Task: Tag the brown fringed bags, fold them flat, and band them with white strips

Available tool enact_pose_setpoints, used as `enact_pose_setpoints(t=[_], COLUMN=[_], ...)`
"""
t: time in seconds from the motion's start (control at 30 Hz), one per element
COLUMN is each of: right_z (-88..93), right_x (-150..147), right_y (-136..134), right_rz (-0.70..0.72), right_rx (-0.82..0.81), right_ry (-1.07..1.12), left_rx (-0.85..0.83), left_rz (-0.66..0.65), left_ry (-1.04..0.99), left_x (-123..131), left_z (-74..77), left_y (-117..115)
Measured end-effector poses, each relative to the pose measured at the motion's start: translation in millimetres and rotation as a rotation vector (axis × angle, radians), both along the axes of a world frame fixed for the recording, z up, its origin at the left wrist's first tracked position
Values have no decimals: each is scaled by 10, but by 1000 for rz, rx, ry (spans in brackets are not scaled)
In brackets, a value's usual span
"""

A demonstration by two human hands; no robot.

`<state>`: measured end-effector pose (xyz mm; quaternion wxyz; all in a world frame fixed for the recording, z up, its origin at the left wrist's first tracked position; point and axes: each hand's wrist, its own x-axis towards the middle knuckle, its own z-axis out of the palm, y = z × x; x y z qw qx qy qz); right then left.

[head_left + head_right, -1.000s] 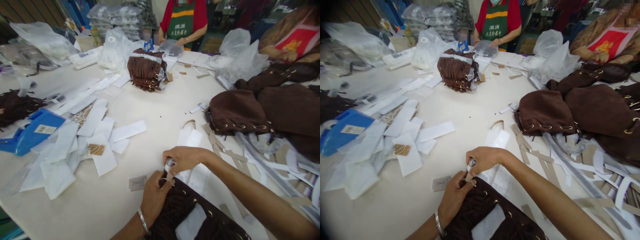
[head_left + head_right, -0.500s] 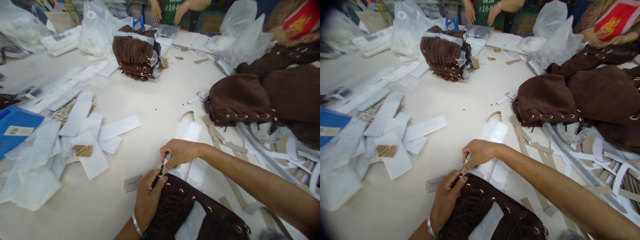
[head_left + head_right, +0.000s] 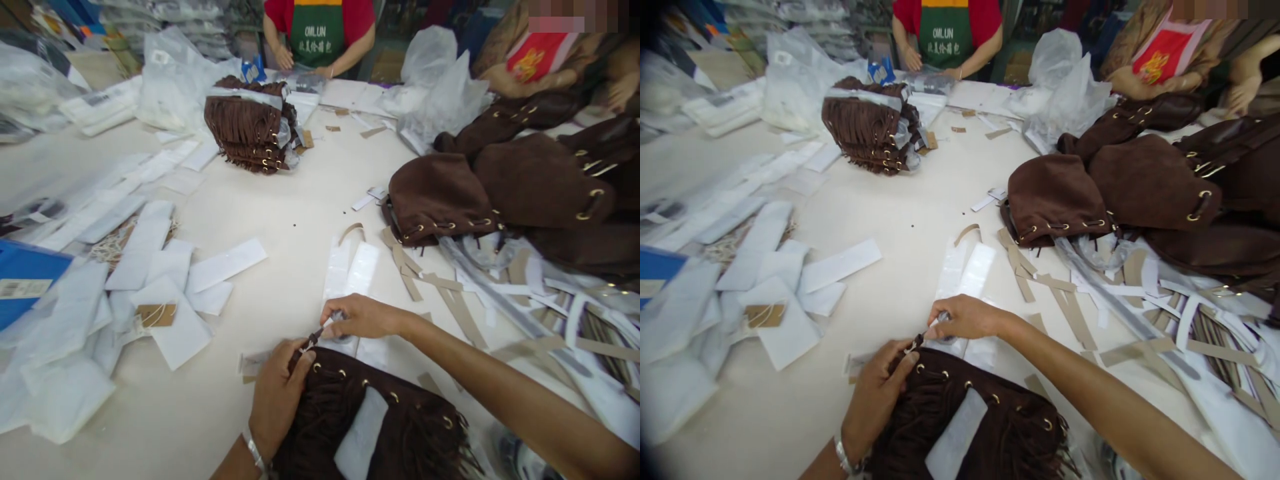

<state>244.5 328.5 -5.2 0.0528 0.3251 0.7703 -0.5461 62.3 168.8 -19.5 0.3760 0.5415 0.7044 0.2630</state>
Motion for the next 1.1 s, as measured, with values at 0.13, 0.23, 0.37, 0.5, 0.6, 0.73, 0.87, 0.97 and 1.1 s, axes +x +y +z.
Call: enact_pose_setpoints(t=[0.13,0.23,0.37,0.5,0.6,0.73,0.87,0.97,1.1], right_z=[68,88,52,52,85,73,-4,-9,14], right_x=[147,221,275,298,305,301,282,239,147], right_y=[-145,-171,-180,-233,-320,-437,-443,-382,-312], right_rz=[-64,-84,-91,-154,-198,-179,-110,-32,122], right_rx=[-132,-224,-311,-312,-370,-475,-450,-368,-304], right_ry=[35,86,109,113,82,21,5,-40,-79], left_rx=[270,243,75,32,26,21,23,49,84], left_rz=[-222,-544,-670,-694,-645,-618,-586,-572,-579], left_ry=[350,508,489,162,-22,-109,-108,-105,-42], left_x=[100,210,211,57,-31,-45,-4,29,-6], left_z=[138,177,224,301,328,333,334,336,254], left_y=[7,93,229,282,269,249,280,309,307])
